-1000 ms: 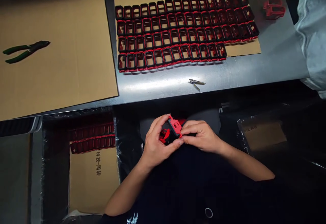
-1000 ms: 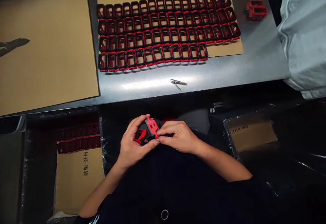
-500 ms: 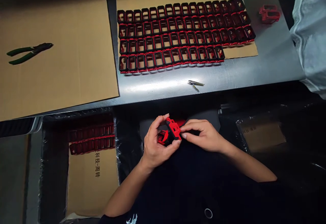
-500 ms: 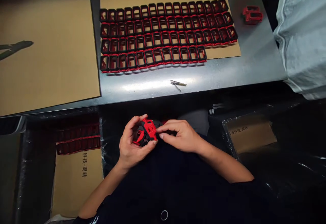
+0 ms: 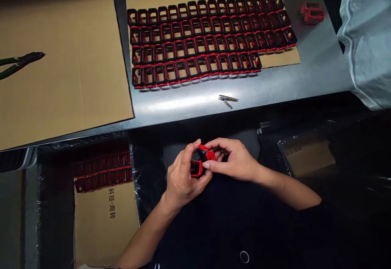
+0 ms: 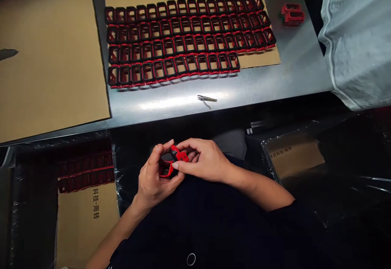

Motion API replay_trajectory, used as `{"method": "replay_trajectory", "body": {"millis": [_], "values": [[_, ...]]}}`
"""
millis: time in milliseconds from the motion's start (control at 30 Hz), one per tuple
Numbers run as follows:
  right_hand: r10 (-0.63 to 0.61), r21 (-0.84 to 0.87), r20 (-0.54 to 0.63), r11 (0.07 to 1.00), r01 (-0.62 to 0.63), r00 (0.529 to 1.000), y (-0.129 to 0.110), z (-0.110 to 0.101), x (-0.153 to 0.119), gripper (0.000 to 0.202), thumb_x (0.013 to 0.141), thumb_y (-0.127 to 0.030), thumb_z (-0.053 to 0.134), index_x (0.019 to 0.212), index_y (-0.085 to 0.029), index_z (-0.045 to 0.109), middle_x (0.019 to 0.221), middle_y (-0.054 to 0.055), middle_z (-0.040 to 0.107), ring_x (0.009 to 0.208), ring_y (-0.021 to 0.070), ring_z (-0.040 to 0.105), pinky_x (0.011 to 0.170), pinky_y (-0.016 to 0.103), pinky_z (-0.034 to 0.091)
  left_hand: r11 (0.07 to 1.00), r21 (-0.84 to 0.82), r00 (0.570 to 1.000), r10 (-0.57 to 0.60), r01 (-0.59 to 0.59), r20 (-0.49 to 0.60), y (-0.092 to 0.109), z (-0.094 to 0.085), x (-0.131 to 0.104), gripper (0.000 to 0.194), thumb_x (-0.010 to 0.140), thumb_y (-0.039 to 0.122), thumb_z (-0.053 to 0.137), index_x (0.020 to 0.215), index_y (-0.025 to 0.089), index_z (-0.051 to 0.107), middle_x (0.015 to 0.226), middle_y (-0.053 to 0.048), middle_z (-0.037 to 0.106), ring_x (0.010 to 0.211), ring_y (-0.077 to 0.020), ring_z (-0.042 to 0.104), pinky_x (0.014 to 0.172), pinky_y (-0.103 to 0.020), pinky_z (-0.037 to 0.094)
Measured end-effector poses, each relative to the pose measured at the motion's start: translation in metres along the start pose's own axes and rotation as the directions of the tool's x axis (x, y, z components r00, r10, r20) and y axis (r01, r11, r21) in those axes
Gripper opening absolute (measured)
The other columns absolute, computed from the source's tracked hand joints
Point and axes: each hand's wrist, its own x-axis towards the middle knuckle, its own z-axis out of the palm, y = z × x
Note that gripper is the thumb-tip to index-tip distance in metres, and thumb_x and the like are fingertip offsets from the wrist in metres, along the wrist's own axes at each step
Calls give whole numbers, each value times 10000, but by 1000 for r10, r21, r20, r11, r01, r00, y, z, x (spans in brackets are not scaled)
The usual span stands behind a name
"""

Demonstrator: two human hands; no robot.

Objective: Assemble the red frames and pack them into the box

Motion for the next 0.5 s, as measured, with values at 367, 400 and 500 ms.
{"method": "replay_trajectory", "body": {"millis": [367,400,500], "values": [[-262,44,9,964,261,965,11,-5,-5,211,786,-149,732,991,-193,756,951,51,754,767,151,704,672,259,602,964,78,956,264,-255,-131,-19,6,-8,1134,781,167,802,1622,247,46,1130,-131,771,932,-220,766,762,-347,648],[-251,69,17,966,250,968,12,-5,-5,224,782,-134,721,994,-195,757,964,54,757,782,154,709,675,258,600,956,82,944,292,-283,-152,-20,7,-8,1119,787,167,804,1622,226,60,1089,-126,781,899,-210,766,742,-329,646],[-163,203,48,967,151,985,16,-6,-6,249,771,-120,717,1006,-195,754,987,56,761,827,163,726,698,257,598,940,45,926,342,-339,-162,-19,6,-5,1100,802,178,808,1619,195,71,1041,-125,794,847,-189,765,710,-296,637]]}}
